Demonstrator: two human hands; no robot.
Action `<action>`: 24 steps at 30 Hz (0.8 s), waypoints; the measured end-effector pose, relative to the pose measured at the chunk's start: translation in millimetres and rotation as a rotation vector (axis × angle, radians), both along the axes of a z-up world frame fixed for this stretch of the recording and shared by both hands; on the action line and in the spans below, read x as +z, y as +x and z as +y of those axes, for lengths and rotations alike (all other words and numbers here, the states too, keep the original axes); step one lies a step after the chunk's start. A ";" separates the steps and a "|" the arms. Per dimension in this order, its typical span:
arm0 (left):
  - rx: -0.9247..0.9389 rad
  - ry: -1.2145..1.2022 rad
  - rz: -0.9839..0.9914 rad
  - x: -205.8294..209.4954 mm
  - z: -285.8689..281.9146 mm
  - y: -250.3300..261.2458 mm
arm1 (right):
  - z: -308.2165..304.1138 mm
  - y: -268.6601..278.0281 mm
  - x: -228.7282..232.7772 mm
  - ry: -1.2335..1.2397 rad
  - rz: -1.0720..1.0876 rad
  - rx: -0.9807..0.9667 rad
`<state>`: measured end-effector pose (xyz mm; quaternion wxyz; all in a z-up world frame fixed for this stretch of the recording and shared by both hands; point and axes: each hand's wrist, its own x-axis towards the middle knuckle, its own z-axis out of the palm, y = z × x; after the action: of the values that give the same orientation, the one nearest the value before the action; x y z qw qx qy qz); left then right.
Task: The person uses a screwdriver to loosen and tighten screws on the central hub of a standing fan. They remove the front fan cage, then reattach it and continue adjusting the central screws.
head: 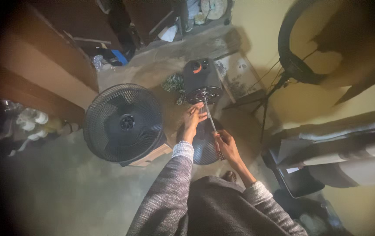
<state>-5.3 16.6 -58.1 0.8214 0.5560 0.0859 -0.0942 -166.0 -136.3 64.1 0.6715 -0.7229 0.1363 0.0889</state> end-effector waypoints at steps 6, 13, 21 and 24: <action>-0.098 0.054 0.049 6.4 -1.4 -0.6 | 1.8 -1.4 7.6 0.028 0.025 -0.003; -0.104 0.094 0.032 29.7 -3.1 -9.3 | 3.9 2.1 5.2 0.052 -0.020 -0.005; -0.121 0.089 0.037 41.0 -4.9 -10.5 | 4.6 1.7 4.0 0.122 -0.059 -0.014; -0.122 0.100 0.023 37.1 -4.3 -9.1 | 3.6 2.6 0.5 0.057 -0.048 -0.019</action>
<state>-14.3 12.2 -20.9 0.7843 0.5993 0.0660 -0.1462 -163.3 -132.7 64.5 0.6959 -0.7040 0.1243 0.0688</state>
